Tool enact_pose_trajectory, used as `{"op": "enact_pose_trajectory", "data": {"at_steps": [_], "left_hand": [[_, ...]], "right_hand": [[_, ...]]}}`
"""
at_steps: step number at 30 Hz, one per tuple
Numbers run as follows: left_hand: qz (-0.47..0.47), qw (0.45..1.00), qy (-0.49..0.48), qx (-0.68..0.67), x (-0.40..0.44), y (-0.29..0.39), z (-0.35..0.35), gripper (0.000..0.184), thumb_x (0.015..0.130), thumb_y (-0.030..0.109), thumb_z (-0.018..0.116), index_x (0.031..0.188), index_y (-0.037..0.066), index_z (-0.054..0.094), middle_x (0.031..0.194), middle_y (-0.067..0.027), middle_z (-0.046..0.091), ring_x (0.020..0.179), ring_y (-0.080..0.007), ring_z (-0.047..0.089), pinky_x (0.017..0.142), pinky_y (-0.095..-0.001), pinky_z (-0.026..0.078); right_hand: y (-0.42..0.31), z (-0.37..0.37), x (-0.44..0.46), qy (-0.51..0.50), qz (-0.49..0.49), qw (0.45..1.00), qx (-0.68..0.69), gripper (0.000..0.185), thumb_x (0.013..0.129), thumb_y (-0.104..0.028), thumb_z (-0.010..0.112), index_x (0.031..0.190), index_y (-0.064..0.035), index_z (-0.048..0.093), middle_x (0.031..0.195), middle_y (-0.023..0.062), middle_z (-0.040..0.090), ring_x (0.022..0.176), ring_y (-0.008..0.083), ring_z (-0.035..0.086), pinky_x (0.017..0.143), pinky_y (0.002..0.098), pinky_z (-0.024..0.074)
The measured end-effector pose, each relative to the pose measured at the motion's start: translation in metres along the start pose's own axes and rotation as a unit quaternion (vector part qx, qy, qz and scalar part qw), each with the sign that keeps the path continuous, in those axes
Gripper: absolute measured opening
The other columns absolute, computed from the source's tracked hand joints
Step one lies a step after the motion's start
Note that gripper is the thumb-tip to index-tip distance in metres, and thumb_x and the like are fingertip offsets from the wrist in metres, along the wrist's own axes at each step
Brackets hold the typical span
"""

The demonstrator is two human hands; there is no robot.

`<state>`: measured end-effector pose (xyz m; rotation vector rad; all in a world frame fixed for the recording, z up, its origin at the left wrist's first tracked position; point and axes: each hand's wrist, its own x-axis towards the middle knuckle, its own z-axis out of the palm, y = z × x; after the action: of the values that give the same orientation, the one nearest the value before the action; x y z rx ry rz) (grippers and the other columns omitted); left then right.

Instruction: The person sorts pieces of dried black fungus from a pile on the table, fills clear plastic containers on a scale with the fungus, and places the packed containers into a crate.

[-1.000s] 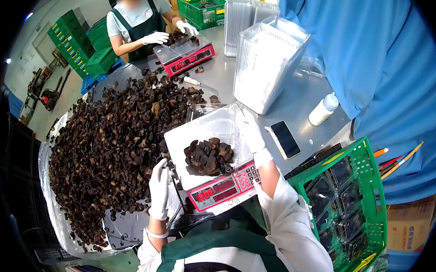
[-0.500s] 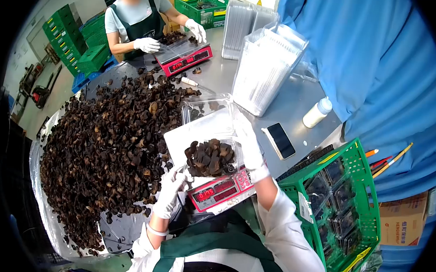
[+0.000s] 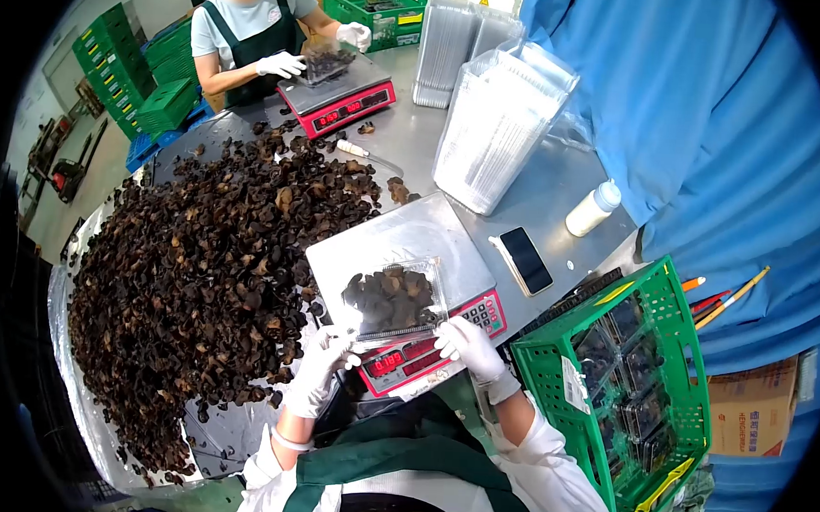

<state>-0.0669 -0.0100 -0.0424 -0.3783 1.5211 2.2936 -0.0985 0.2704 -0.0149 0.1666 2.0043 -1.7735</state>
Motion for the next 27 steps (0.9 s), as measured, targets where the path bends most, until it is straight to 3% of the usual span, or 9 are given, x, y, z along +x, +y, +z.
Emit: {"op": "enact_pose_trajectory", "data": {"at_steps": [2,11,13,15,18,20,21,22,27], "left_hand": [[-0.013,1.0,0.003,-0.006,0.0,0.003,0.002,0.019,0.092,0.017,0.058,0.105,0.005,0.051,0.093,-0.0101,0.066,0.068,-0.0124,0.064,0.059,-0.0218,0.048],[0.07,0.997,0.011,0.027,-0.007,-0.002,0.006,0.014,0.092,0.008,0.055,0.102,0.004,0.046,0.085,-0.0114,0.066,0.063,-0.0135,0.061,0.059,-0.0239,0.048],[0.065,0.998,0.009,0.017,-0.01,-0.005,0.003,0.015,0.091,0.007,0.056,0.102,0.004,0.046,0.085,-0.0111,0.066,0.065,-0.0125,0.061,0.06,-0.0236,0.047],[0.153,0.986,0.0,0.068,-0.014,-0.002,0.006,0.008,0.093,0.005,0.053,0.097,0.005,0.046,0.088,-0.0091,0.065,0.069,-0.0087,0.058,0.058,-0.0203,0.043],[0.3,0.884,0.077,0.35,-0.027,0.007,-0.005,0.009,0.085,-0.001,0.058,0.093,0.001,0.055,0.092,-0.0136,0.065,0.079,-0.0227,0.062,0.073,-0.0316,0.05],[0.451,0.773,0.097,0.435,-0.031,0.029,0.002,0.015,0.077,-0.004,0.06,0.091,0.0,0.058,0.11,-0.0198,0.064,0.097,-0.0349,0.063,0.082,-0.0384,0.05],[0.463,0.743,0.123,0.467,-0.036,0.034,0.006,0.015,0.076,-0.004,0.06,0.09,0.0,0.058,0.11,-0.0197,0.064,0.097,-0.0354,0.062,0.082,-0.0387,0.05],[0.476,0.71,0.148,0.497,-0.037,0.038,0.01,0.014,0.076,-0.004,0.06,0.089,0.001,0.058,0.111,-0.0195,0.064,0.098,-0.0358,0.062,0.083,-0.039,0.05],[0.537,0.703,0.16,0.437,-0.024,0.038,0.009,0.024,0.073,-0.009,0.064,0.092,0.003,0.056,0.11,-0.0197,0.064,0.097,-0.0338,0.063,0.08,-0.0368,0.051]], "right_hand": [[0.006,0.002,0.005,-0.039,0.003,0.993,0.115,0.021,0.097,-0.019,0.046,0.091,-0.0012,0.056,0.074,0.0048,0.06,0.059,0.009,0.055,0.054,0.0219,0.0446],[0.013,0.012,0.013,0.011,-0.07,0.992,0.102,0.019,0.097,-0.014,0.046,0.088,-0.0007,0.056,0.071,0.0039,0.058,0.056,0.0069,0.052,0.052,0.0199,0.0422],[0.014,0.012,0.012,0.003,-0.067,0.992,0.106,0.016,0.096,-0.012,0.048,0.099,0.0005,0.057,0.08,0.0052,0.061,0.063,0.0085,0.056,0.056,0.0212,0.0447],[0.013,0.015,0.005,0.015,-0.067,0.993,0.096,0.018,0.095,-0.012,0.05,0.106,0.0009,0.055,0.088,0.0063,0.061,0.069,0.0099,0.058,0.06,0.0226,0.0464],[0.002,0.014,-0.014,-0.056,-0.1,0.993,-0.014,0.045,0.09,-0.02,0.061,0.128,-0.0001,0.047,0.115,0.0114,0.057,0.1,0.0197,0.06,0.086,0.0324,0.0487],[-0.016,0.024,-0.026,0.04,-0.372,0.893,-0.251,0.058,0.085,-0.027,0.065,0.132,-0.0008,0.044,0.125,0.0168,0.052,0.112,0.0284,0.056,0.095,0.0378,0.0447],[-0.022,0.025,-0.034,0.023,-0.339,0.901,-0.27,0.073,0.079,-0.025,0.067,0.139,0.0021,0.035,0.139,0.0216,0.041,0.131,0.0335,0.04,0.109,0.0388,0.0324],[-0.016,0.026,-0.036,0.059,-0.334,0.89,-0.306,0.072,0.08,-0.024,0.065,0.14,0.0023,0.034,0.138,0.0208,0.042,0.128,0.0321,0.043,0.106,0.0372,0.0354],[-0.016,0.03,-0.039,0.139,-0.309,0.915,-0.218,0.064,0.083,-0.014,0.062,0.138,0.0046,0.035,0.137,0.0191,0.043,0.124,0.0291,0.047,0.103,0.0335,0.0393]]}}
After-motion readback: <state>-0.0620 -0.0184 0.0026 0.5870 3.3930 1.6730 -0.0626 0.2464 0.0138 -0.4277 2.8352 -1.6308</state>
